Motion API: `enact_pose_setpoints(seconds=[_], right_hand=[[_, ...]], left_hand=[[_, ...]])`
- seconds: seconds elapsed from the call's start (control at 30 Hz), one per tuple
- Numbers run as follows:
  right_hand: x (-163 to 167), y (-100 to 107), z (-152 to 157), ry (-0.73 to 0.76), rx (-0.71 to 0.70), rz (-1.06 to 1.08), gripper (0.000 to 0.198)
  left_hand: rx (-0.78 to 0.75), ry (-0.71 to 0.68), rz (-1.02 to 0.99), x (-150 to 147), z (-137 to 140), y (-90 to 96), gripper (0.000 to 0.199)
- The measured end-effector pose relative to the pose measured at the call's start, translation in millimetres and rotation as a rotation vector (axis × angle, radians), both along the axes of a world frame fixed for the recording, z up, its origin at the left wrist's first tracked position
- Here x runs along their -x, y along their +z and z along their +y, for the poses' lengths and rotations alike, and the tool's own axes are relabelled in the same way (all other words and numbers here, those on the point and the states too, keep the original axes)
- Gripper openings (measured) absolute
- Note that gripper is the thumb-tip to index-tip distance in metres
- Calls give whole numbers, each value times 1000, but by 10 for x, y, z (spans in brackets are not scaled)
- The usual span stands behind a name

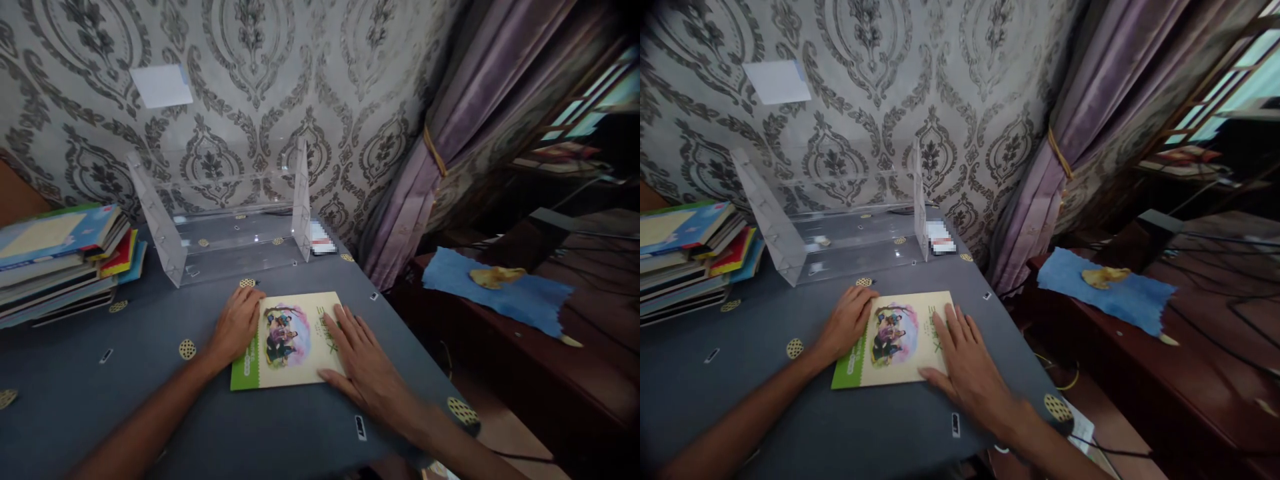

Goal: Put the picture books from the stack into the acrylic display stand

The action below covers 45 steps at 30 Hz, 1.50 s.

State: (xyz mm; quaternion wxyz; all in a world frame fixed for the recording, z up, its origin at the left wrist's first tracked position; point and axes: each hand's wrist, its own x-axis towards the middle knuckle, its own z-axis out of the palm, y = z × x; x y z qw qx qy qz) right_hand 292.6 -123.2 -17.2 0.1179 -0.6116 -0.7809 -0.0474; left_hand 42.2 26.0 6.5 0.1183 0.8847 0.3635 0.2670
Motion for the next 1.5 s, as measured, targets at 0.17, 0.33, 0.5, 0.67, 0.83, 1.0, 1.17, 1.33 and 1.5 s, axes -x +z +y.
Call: enact_pose_setpoints(seconds=[0.17,0.33,0.5,0.67,0.83,1.0,1.17,1.33,1.5], right_hand=[[-314,64,224,194,71,-1,93],[-632,240,710,138,58,7,47],[-470,170,884,199,-12,117,43],[-418,57,870,138,-39,188,44],[-384,177,917,45,-55,213,47],[141,340,1055,201,-60,118,54],[485,293,1185,381,126,-9,65],[188,154,1214,140,-24,43,47],[-62,84,1262,-1,-103,108,46]], left_hand=[[-33,64,105,39,-10,119,22],[135,121,241,55,-139,220,21],[115,-106,292,-81,-335,142,26],[104,-74,307,-77,-281,119,26],[-6,14,131,-31,4,90,21],[-13,-24,56,4,225,-55,31],[-15,-64,79,67,226,-127,34],[-2,-70,93,111,222,-109,34],[28,-67,118,111,230,-86,34]])
